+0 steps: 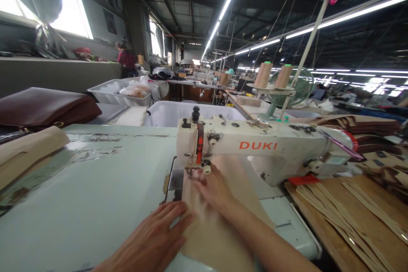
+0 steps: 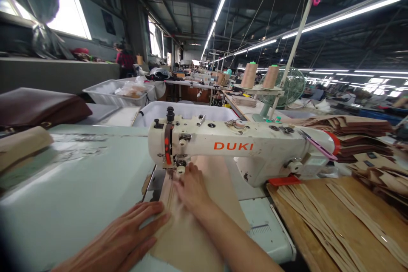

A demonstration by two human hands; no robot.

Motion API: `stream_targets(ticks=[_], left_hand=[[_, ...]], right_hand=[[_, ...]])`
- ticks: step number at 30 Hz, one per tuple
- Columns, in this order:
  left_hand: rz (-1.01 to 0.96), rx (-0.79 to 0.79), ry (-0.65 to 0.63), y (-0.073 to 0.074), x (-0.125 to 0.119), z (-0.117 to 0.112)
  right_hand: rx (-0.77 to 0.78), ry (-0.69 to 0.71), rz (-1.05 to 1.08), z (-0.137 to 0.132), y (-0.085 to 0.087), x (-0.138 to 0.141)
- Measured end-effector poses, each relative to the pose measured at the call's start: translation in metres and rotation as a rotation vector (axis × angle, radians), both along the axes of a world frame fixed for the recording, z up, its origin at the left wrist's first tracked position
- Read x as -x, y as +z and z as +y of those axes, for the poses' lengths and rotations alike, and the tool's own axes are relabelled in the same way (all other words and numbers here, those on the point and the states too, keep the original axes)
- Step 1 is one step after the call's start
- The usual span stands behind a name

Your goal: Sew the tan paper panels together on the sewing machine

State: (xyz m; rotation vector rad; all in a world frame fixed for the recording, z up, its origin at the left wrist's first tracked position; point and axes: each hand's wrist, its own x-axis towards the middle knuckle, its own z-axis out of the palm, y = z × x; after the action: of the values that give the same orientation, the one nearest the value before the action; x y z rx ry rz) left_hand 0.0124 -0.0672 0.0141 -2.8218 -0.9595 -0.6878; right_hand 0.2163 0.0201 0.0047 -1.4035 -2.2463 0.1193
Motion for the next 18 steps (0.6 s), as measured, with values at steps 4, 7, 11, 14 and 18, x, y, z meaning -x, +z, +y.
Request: stream_targets(ticks=[4, 7, 11, 14, 18], left_hand=[[0.012, -0.016, 0.007, 0.003, -0.001, 0.002], [0.009, 0.036, 0.013, 0.001, -0.003, 0.012], [0.038, 0.088, 0.010, -0.004, 0.000, 0.028], [0.079, 0.116, 0.015, -0.008, 0.003, 0.039], [0.118, 0.152, 0.021, -0.013, 0.004, 0.052]], right_hand=[[-0.008, 0.173, 0.000, -0.041, -0.009, -0.012], [-0.045, 0.221, -0.034, -0.045, -0.017, -0.016], [-0.009, 0.220, -0.061, -0.028, -0.016, -0.018], [-0.002, 0.223, -0.090, -0.017, -0.011, -0.020], [-0.042, 0.180, -0.150, -0.014, -0.006, -0.020]])
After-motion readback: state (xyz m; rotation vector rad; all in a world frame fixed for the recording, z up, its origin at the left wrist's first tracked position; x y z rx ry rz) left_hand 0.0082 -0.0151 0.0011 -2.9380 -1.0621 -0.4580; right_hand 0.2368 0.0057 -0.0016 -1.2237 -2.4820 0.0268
